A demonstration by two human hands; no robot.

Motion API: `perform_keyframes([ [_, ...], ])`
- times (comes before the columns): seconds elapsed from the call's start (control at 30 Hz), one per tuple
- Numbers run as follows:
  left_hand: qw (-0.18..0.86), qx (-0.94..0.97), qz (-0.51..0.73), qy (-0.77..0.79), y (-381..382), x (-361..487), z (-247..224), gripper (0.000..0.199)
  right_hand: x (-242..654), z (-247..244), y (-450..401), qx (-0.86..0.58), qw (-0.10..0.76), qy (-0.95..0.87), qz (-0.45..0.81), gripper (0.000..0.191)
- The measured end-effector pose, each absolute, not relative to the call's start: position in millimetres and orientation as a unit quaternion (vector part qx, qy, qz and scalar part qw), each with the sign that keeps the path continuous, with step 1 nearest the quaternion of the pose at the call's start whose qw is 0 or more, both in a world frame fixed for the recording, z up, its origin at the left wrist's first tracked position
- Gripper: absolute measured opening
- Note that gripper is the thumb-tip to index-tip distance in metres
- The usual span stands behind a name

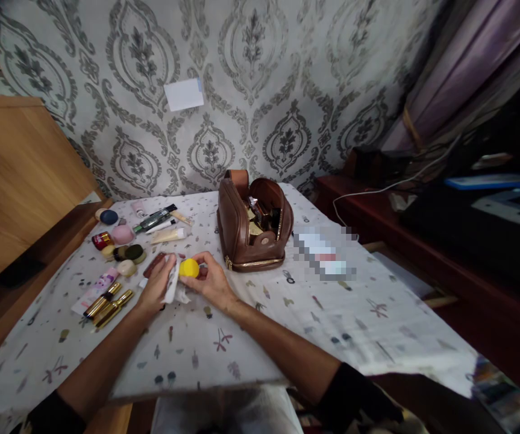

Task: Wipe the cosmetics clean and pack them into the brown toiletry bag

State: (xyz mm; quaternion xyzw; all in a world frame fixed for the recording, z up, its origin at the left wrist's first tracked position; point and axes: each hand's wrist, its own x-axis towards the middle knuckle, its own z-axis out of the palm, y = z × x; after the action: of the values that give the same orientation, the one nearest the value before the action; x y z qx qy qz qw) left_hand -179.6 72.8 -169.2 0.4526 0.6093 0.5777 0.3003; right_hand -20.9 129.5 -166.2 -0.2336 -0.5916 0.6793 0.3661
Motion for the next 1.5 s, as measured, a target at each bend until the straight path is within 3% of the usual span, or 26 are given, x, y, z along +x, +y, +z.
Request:
perform_keyframes([
  [0.33, 0.251, 0.487, 0.55, 0.63, 71, -168, -148, 0.034, -23, -170, 124, -0.202, 0.37, -0.673, 0.607, 0.049],
  [0.67, 0.29, 0.451, 0.586, 0.608, 74, -174, -152, 0.045, -24, -167, 126, -0.195, 0.359, -0.598, 0.69, 0.057],
  [0.9, 0.254, 0.471, 0.572, 0.621, 70, -169, -144, 0.037, -27, -173, 130, -0.236, 0.387, -0.59, 0.669, 0.057],
  [1.1, 0.204, 0.562, 0.489, 0.635, 65, -167, -146, 0.033, -24, -170, 127, -0.258, 0.347, -0.608, 0.666, 0.054],
  [1.23, 0.215, 0.562, 0.5, 0.623, 66, -169, -144, 0.027, -23, -168, 123, -0.241, 0.322, -0.649, 0.646, 0.051],
  [1.5, 0.26, 0.499, 0.562, 0.606, 72, -177, -149, 0.043, -22, -171, 120, -0.194, 0.312, -0.659, 0.656, 0.051],
])
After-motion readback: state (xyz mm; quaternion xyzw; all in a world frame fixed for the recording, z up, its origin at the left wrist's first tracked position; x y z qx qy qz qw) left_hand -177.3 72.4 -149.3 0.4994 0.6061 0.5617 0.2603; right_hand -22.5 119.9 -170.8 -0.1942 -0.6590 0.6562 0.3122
